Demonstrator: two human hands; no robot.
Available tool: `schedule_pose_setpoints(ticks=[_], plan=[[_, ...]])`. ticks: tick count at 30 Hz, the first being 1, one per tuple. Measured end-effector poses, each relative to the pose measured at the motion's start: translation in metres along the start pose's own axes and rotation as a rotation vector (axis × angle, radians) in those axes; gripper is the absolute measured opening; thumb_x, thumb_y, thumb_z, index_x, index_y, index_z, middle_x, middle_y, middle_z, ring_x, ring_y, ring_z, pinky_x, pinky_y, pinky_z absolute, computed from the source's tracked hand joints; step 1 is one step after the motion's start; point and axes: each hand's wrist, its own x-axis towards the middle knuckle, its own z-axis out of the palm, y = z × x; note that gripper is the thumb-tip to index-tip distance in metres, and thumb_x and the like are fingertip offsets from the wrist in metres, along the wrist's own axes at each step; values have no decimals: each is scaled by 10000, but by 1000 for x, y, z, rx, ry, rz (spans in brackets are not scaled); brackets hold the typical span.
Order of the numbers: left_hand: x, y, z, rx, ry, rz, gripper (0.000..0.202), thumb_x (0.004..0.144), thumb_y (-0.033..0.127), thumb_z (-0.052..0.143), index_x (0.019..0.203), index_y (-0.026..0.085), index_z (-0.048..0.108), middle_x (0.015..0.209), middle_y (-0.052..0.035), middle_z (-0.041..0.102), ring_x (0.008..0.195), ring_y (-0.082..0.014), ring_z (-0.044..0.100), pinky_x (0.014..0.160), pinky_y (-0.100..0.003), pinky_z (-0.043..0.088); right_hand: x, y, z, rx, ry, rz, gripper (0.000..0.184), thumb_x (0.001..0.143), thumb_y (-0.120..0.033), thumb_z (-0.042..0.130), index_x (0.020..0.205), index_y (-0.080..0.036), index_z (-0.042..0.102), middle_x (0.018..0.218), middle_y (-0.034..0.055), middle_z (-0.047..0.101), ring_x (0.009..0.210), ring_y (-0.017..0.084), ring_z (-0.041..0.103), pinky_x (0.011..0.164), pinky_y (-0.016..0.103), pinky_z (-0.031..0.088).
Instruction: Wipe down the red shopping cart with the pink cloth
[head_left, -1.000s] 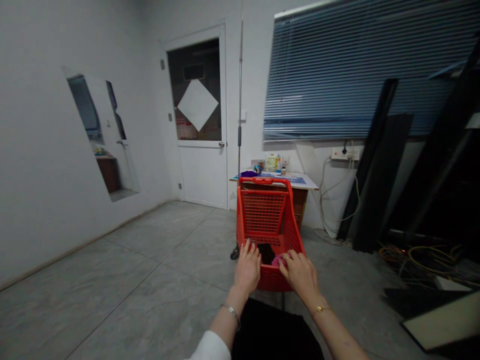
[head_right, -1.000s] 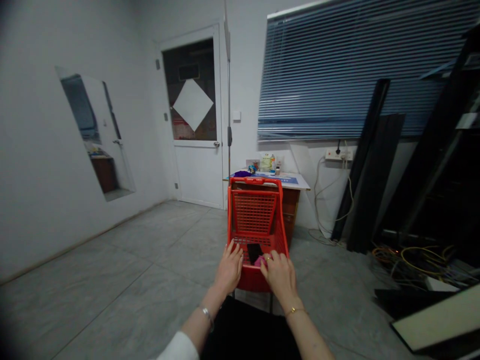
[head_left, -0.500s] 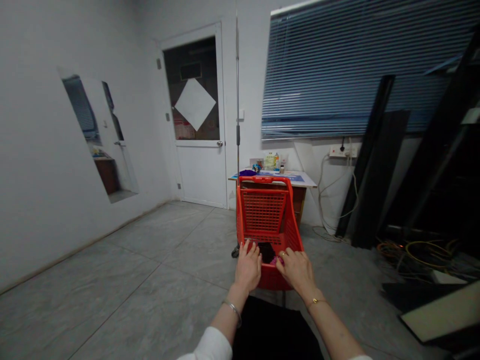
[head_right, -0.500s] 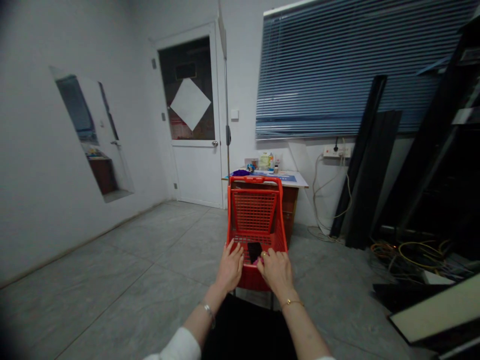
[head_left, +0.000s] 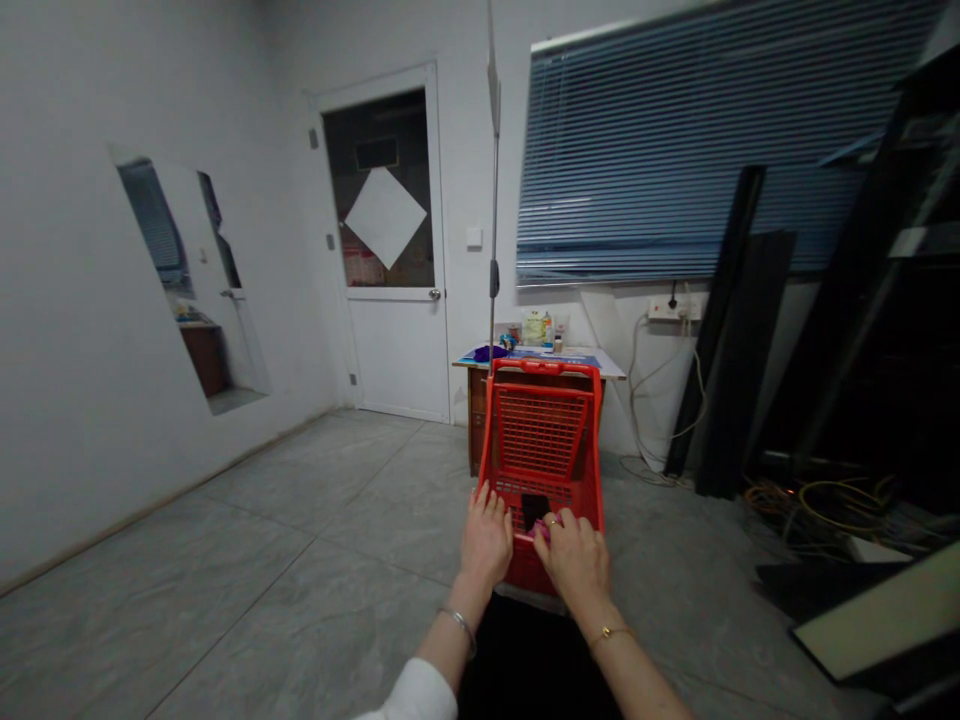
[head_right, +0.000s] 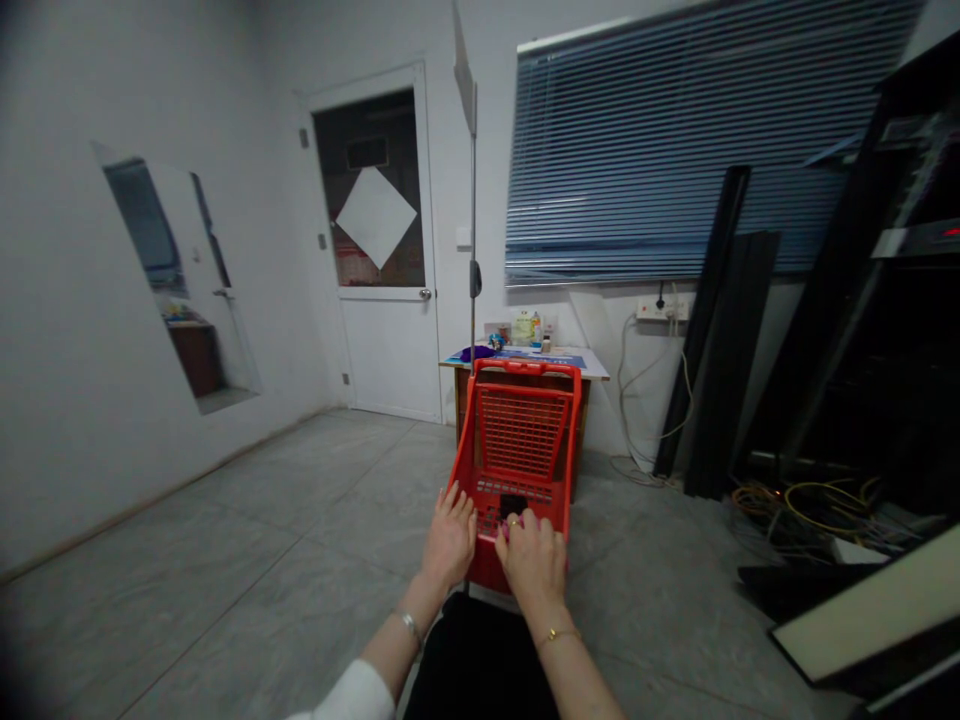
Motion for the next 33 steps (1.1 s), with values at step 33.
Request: schedule_pose_setpoints(ticks=[33], plan=[[5,14,10,-56,-7,23,313,968,194,404,1045,174,706,1323,-98,615,1414,-292,336,1127,-612,310,10,12,19,32,67,-129,185,938,-265,496,864,-212,657,851,32,621,826,165,473,721,317,260]])
